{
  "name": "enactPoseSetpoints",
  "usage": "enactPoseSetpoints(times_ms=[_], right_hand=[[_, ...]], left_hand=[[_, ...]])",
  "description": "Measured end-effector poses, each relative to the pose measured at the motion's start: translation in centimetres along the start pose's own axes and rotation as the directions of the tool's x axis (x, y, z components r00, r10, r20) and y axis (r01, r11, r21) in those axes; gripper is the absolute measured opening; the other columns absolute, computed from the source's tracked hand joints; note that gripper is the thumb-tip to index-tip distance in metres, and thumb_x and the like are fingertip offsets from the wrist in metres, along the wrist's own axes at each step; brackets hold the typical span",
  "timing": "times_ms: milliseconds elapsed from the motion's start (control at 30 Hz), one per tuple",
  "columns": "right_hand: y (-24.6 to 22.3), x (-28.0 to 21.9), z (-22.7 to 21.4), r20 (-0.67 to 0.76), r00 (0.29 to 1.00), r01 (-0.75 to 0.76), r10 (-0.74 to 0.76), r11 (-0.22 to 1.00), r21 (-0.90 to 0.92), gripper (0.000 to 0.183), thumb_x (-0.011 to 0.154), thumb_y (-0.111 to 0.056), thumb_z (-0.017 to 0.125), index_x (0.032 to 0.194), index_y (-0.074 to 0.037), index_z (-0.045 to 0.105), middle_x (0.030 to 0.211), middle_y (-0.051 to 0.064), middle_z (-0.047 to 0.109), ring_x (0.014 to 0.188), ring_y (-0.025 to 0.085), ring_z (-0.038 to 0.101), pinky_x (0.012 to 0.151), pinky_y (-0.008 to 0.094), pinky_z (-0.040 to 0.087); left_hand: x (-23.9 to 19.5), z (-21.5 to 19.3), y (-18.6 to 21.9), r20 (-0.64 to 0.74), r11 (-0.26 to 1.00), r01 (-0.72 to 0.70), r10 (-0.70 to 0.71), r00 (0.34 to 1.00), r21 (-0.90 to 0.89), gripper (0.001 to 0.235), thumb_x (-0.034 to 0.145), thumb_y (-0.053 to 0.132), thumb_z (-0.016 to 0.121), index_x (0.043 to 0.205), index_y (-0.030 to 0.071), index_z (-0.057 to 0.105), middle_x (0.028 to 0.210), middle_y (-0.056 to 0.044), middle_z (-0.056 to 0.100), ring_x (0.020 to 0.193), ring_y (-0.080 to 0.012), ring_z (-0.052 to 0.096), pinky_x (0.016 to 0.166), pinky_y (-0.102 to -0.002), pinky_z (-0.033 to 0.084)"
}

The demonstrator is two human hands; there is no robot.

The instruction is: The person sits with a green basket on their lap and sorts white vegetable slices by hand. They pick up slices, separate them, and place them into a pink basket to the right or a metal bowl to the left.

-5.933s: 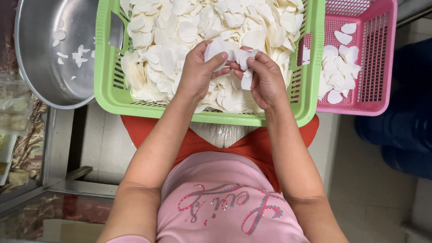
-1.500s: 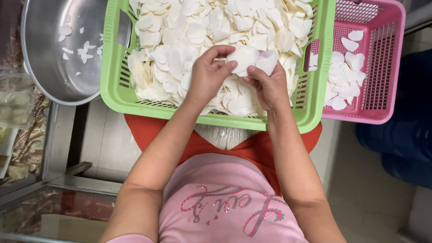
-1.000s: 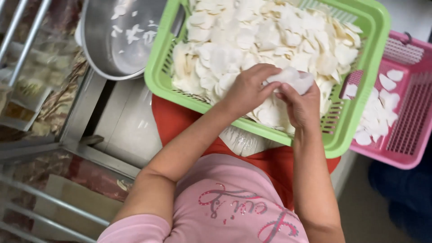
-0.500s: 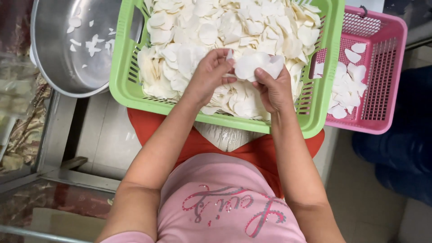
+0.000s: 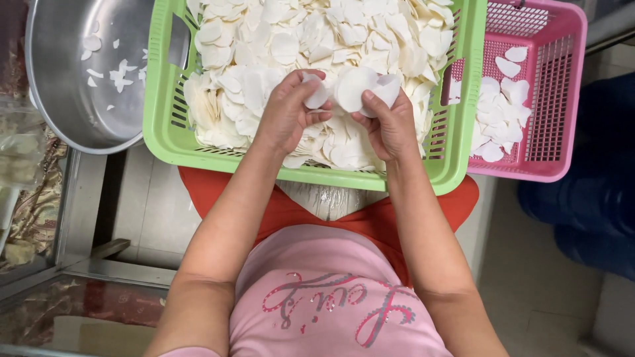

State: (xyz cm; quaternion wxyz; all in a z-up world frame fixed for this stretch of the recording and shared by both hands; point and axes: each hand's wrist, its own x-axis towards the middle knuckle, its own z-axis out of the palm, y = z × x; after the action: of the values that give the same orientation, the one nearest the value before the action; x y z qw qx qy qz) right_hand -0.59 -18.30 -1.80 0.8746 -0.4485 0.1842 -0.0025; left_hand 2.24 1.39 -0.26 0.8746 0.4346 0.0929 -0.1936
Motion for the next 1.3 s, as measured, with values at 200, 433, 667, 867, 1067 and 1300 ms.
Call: enactPoseSetpoints(times_ms=[200,433,667,867,1067,1300], right_hand=[[0.2,0.3,-0.6,-0.02,1.0,0.008,-0.01,0.996,-0.089,0.027,0.093,-0.012,0.077,0.115,-0.001,0.067,0.089,0.01,0.07,0.074,0.025,0.077,0.061,0.036,0.073],[-1.2,0.2,-0.2,0.085,0.99,-0.118,0.11,0.988,0.096,0.051,0.1,-0.042,0.056,0.124,0.003,0.063,0.111,0.023,0.075,0.099,0.033,0.078,0.08,0.043,0.071],[-1.4,-1.0,0.2,0.159,0.985,-0.063,0.067,0.998,-0.029,0.045,0.091,-0.008,0.073,0.133,0.003,0.059,0.108,0.016,0.067,0.092,0.02,0.07,0.079,0.028,0.067],[-1.4,-1.0,0.0,0.116,0.992,-0.036,0.04,0.999,-0.034,0.045,0.086,0.002,0.077,0.128,0.003,0.059,0.092,0.011,0.068,0.07,0.013,0.068,0.065,0.02,0.063],[-1.3,-0.6,-0.4,0.141,0.988,-0.082,0.065,0.989,0.12,0.048,0.09,0.001,0.074,0.133,0.005,0.055,0.1,0.013,0.07,0.075,0.014,0.071,0.064,0.019,0.064],[-1.6,-1.0,0.1,0.142,0.99,-0.034,0.023,0.997,0.075,0.051,0.089,0.001,0.074,0.137,0.003,0.056,0.104,0.013,0.071,0.08,0.015,0.072,0.072,0.02,0.065]], left_hand=[[0.7,1.0,-1.6,-0.019,0.985,-0.063,0.067,0.998,0.16,0.033,0.084,0.01,0.086,0.109,0.004,0.065,0.085,-0.007,0.071,0.064,-0.0156,0.073,0.054,-0.025,0.068],[-0.1,0.8,0.3,-0.05,0.999,-0.042,0.044,0.998,0.033,0.028,0.083,0.006,0.085,0.1,0.004,0.063,0.085,-0.01,0.071,0.075,-0.0278,0.079,0.063,-0.037,0.072],[-0.5,2.0,0.4,-0.081,0.981,-0.134,0.147,0.986,0.14,0.03,0.085,-0.002,0.078,0.107,0.004,0.059,0.097,-0.016,0.07,0.075,-0.0199,0.071,0.058,-0.024,0.064],[-1.5,3.3,0.2,0.006,0.975,-0.165,0.166,0.986,0.148,0.031,0.084,0.001,0.08,0.109,0.004,0.063,0.097,-0.015,0.072,0.075,-0.0165,0.07,0.059,-0.023,0.063],[-1.3,2.9,-0.7,0.122,0.995,-0.094,0.097,0.988,-0.035,0.029,0.088,0.0,0.077,0.115,-0.001,0.068,0.099,-0.014,0.074,0.081,-0.017,0.072,0.072,-0.026,0.066],[-1.1,3.3,-0.8,0.049,0.993,-0.115,0.116,0.992,-0.037,0.028,0.091,0.004,0.074,0.117,-0.002,0.068,0.1,-0.012,0.071,0.082,-0.0156,0.071,0.071,-0.023,0.065]])
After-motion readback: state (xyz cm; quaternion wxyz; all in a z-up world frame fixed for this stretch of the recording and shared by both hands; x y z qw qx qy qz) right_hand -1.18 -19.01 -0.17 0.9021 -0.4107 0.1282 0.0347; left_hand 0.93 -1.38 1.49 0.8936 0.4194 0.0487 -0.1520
